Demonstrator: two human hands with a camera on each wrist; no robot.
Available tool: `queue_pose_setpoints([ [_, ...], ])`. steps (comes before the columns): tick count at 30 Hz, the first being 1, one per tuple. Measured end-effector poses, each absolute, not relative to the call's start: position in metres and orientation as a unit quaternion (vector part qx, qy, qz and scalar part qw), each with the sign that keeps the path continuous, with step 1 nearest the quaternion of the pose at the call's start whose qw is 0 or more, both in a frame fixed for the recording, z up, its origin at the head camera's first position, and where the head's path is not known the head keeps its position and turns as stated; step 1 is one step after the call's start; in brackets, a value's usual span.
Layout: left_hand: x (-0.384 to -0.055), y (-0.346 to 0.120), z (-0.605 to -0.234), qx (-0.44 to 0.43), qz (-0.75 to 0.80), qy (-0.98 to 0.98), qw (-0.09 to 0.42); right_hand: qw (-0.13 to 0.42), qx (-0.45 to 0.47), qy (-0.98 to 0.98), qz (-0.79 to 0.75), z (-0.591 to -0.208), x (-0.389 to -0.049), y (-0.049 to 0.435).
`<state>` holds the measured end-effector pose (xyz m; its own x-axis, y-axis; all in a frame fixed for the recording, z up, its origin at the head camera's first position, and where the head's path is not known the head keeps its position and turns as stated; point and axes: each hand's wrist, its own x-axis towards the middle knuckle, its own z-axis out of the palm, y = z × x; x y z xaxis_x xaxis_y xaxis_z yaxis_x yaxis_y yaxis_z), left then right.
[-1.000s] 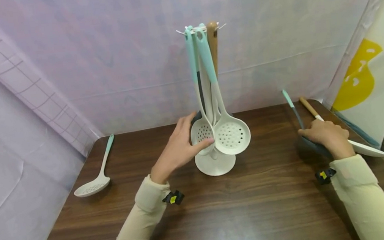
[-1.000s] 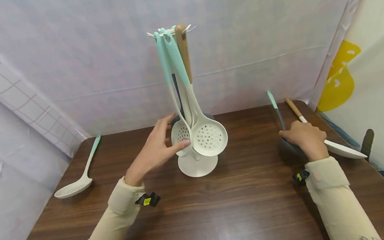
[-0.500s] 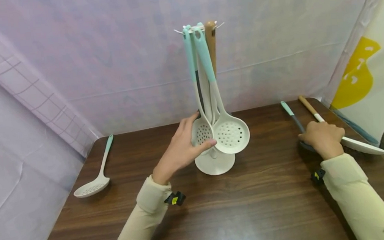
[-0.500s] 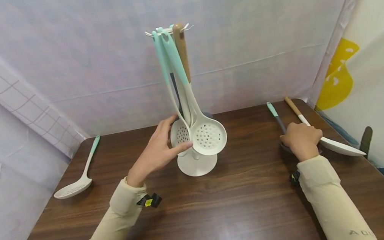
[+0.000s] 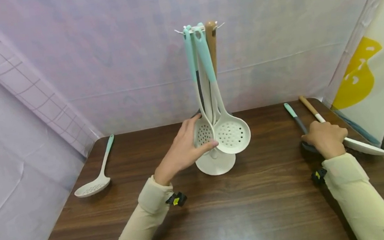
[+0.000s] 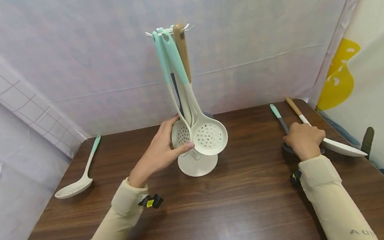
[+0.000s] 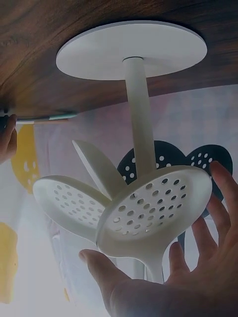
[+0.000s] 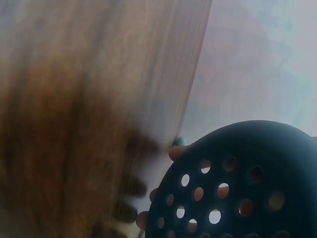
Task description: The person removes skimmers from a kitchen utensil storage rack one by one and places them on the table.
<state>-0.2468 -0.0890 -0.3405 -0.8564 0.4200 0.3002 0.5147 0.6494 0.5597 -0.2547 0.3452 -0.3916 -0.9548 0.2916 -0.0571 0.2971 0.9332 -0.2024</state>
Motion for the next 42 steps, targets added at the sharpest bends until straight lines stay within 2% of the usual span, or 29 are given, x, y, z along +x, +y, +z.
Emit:
queue_pose_setpoints([
  [10, -0.245, -0.088, -0.341, -0.265, -0.33, -0.904, 0.067, 0.035, 0.152, 0.982, -0.105, -0.391, -0.257, 0.346],
  [23, -0.246, -0.089, -0.342, -0.254, -0.307, -0.913, 0.087, 0.055, 0.131, 0.983, -0.121, -0.388, -0.257, 0.349],
  [31, -0.248, -0.094, -0.34, -0.242, -0.313, -0.913, 0.099, 0.025, 0.107, 0.983, -0.149, -0.369, -0.25, 0.343],
  [42, -0.247, -0.097, -0.336, -0.24, -0.311, -0.913, 0.108, -0.013, 0.001, 0.983, -0.185, -0.337, -0.242, 0.317],
])
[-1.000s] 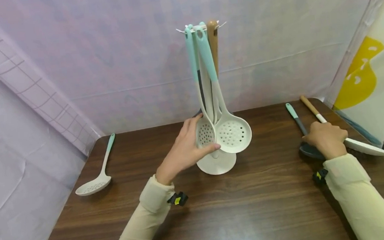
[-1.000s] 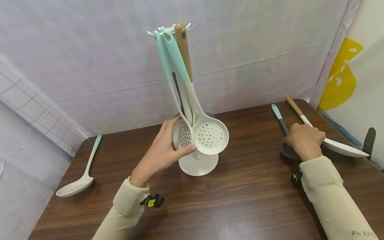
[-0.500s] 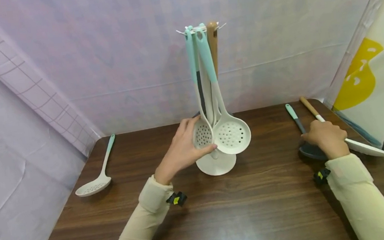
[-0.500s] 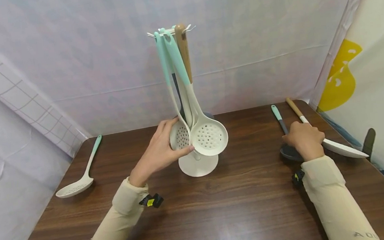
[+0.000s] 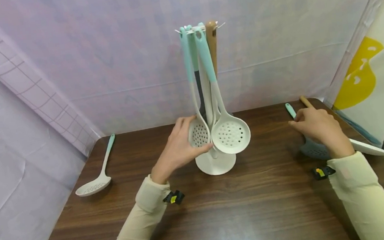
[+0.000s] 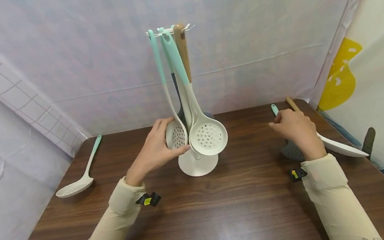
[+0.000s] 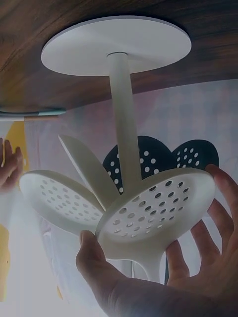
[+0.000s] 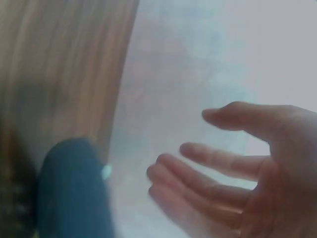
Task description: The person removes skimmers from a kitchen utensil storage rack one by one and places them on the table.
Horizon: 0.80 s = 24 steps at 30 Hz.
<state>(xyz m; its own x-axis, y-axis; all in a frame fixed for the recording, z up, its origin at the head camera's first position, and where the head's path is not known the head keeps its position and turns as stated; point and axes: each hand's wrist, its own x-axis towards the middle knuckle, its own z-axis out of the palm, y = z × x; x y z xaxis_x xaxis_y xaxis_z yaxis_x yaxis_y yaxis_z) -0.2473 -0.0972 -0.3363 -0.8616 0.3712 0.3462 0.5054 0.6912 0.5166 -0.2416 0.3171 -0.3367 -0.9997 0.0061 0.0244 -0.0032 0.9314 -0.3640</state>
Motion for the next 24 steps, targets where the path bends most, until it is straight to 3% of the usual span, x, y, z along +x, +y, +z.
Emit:
queue_pose_setpoints([
  [12, -0.244, -0.108, -0.331, -0.226, -0.314, -0.913, 0.126, 0.148, 0.111, -0.956, 0.227, -0.316, -0.228, 0.241],
  [24, -0.242, -0.149, -0.331, -0.179, -0.306, -0.927, 0.122, 0.313, 0.253, -0.895, 0.191, -0.313, -0.206, 0.18],
])
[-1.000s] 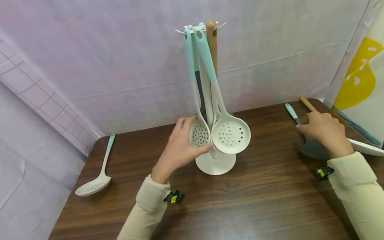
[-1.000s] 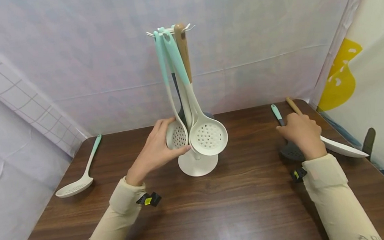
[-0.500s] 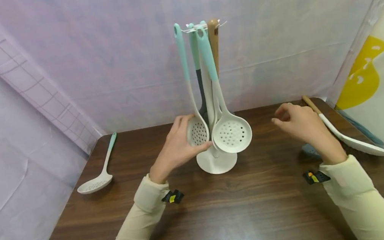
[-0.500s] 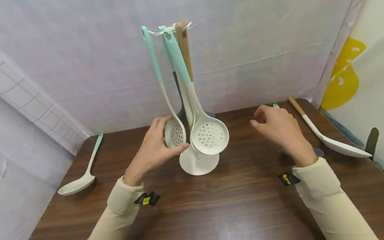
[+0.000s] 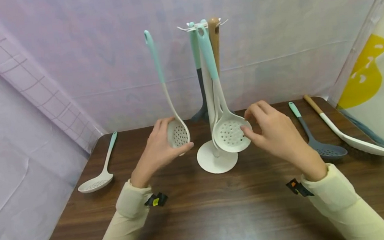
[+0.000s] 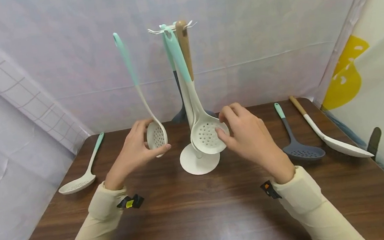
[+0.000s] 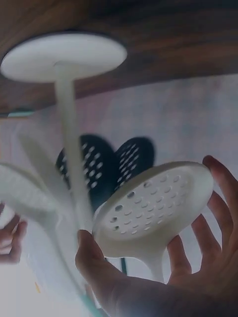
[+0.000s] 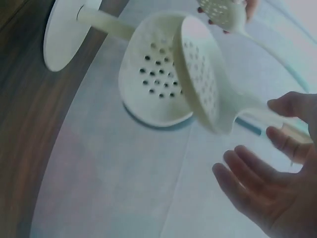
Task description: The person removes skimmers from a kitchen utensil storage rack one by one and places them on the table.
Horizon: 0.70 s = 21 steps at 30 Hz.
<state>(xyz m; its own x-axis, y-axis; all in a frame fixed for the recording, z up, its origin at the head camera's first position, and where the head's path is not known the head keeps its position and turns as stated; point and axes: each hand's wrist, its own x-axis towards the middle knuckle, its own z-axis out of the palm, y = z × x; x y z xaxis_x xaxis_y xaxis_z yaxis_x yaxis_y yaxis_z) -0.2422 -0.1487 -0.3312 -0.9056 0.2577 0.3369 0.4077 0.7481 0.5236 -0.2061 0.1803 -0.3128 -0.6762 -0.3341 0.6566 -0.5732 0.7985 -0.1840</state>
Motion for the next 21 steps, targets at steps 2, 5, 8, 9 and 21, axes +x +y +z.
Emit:
queue_pose_setpoints([
  [2, -0.241, -0.16, -0.335, -0.17, -0.297, -0.933, 0.113, 0.316, 0.273, -0.89, 0.182, -0.314, -0.205, 0.174],
  [5, -0.239, -0.179, -0.342, -0.153, -0.27, -0.945, 0.101, 0.31, 0.292, -0.889, 0.167, -0.316, -0.205, 0.166],
  [8, -0.239, -0.2, -0.351, -0.133, -0.236, -0.958, 0.097, 0.3, 0.298, -0.895, 0.143, -0.319, -0.205, 0.158],
  [9, -0.239, -0.206, -0.353, -0.126, -0.218, -0.963, 0.097, 0.297, 0.298, -0.897, 0.132, -0.32, -0.205, 0.155],
  [21, -0.237, -0.263, -0.371, -0.1, -0.121, -0.987, 0.039, 0.287, 0.222, -0.932, 0.02, -0.328, -0.189, 0.122],
])
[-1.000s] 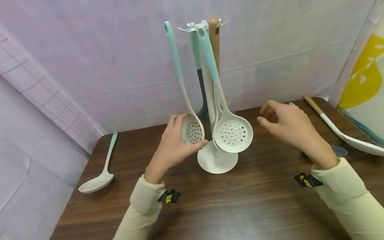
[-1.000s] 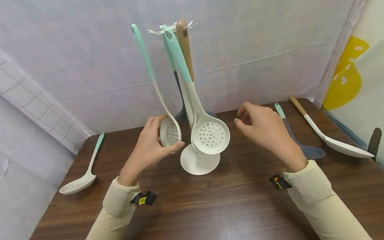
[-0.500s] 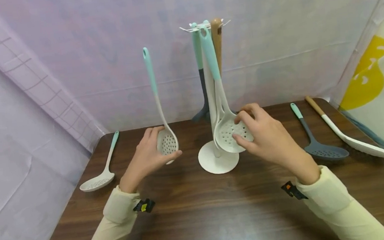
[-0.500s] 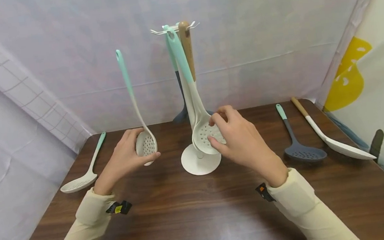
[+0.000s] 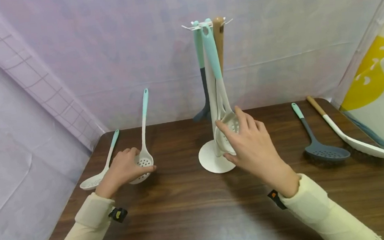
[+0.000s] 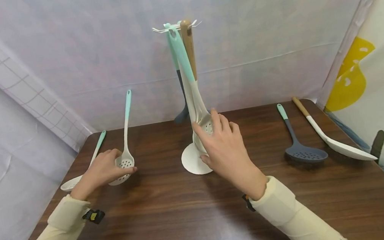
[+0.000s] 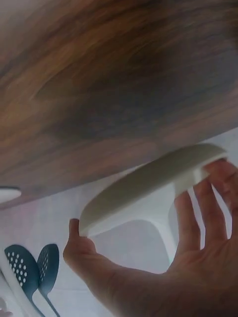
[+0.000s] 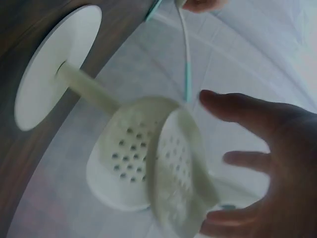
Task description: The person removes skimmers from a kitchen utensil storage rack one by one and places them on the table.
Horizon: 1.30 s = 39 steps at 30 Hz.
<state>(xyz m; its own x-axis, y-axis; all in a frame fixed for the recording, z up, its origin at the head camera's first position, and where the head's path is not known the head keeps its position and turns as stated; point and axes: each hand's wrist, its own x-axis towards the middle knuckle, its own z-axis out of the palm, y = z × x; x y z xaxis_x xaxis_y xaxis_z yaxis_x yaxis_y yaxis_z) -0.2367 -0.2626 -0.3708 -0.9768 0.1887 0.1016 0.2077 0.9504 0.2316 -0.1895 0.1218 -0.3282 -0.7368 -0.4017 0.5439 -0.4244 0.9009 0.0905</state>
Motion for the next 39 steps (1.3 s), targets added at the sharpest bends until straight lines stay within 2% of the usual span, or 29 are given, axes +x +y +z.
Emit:
queue_pose_setpoints([
  [5, -0.233, -0.274, -0.371, -0.1, -0.094, -0.99, 0.009, 0.285, 0.188, -0.94, 0.027, -0.334, -0.189, 0.106],
  [9, -0.229, -0.282, -0.37, -0.105, -0.085, -0.991, -0.012, 0.303, 0.168, -0.937, 0.036, -0.338, -0.19, 0.097],
  [15, -0.226, -0.291, -0.367, -0.077, -0.079, -0.99, -0.085, 0.331, 0.162, -0.929, 0.036, -0.342, -0.191, 0.092],
  [18, -0.227, -0.293, -0.365, -0.065, -0.072, -0.99, -0.105, 0.335, 0.166, -0.927, 0.038, -0.343, -0.191, 0.091],
  [27, -0.233, -0.291, -0.362, -0.069, -0.05, -0.987, -0.137, 0.313, 0.185, -0.93, 0.057, -0.344, -0.188, 0.089],
  [39, -0.241, -0.29, -0.364, -0.058, -0.023, -0.99, -0.127, 0.335, 0.197, -0.92, 0.057, -0.345, -0.186, 0.086],
])
